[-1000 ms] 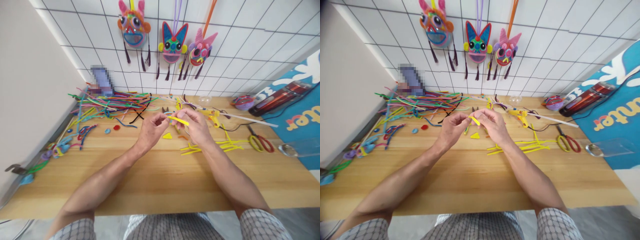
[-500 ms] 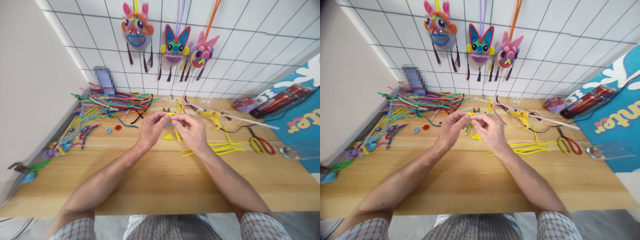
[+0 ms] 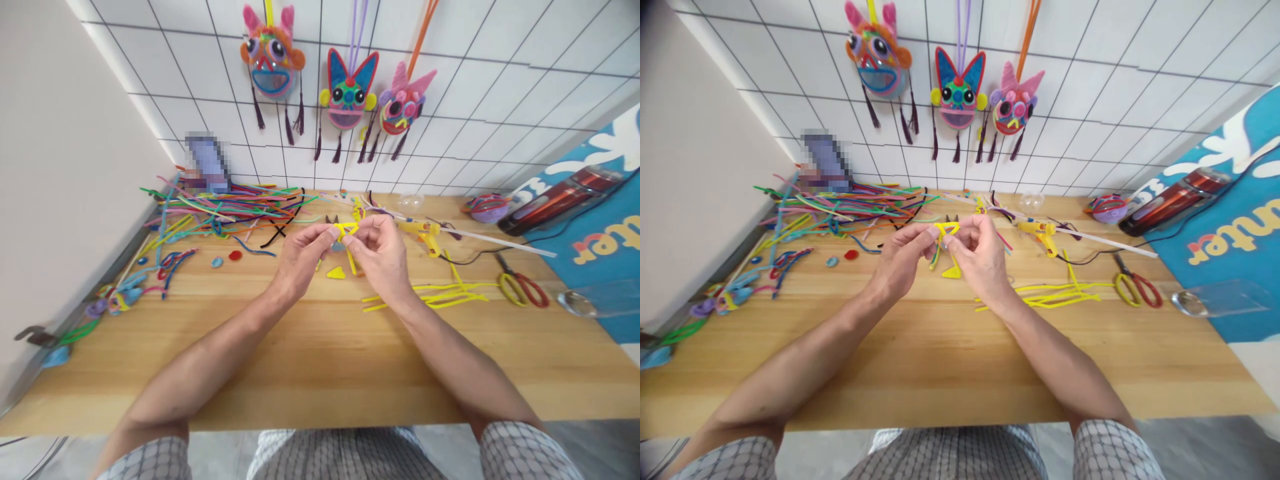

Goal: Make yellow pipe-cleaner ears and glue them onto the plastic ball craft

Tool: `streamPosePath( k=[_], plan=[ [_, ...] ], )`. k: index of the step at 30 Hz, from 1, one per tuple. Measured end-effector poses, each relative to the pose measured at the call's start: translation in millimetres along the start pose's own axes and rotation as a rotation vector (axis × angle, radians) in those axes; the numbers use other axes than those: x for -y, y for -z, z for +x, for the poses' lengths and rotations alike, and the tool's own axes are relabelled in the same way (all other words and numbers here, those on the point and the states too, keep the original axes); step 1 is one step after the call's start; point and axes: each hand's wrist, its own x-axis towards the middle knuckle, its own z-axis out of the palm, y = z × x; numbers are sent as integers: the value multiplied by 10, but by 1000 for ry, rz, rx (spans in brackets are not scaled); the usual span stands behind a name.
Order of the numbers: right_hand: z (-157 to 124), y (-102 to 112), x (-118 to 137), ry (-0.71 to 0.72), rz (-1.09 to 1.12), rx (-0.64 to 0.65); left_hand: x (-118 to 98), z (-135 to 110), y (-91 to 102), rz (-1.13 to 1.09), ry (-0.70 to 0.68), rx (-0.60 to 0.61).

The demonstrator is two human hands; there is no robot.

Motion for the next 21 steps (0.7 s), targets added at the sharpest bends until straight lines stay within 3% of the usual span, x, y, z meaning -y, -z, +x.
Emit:
streamPosePath(
  k=[6,10,17,21],
  plan=[
    [59,14,-15,-109,66,114,-5,-7,-8,-60,18,3],
    [46,11,-8,-119,28,122,1,-23,-34,-62,34,-1],
    [-7,8,-32,-62,-98,104,-45,5,-23,8,-62,20],
    [-42,-5,-16,46,-208,86,-71,10,-6,39,-83,27]
  ],
)
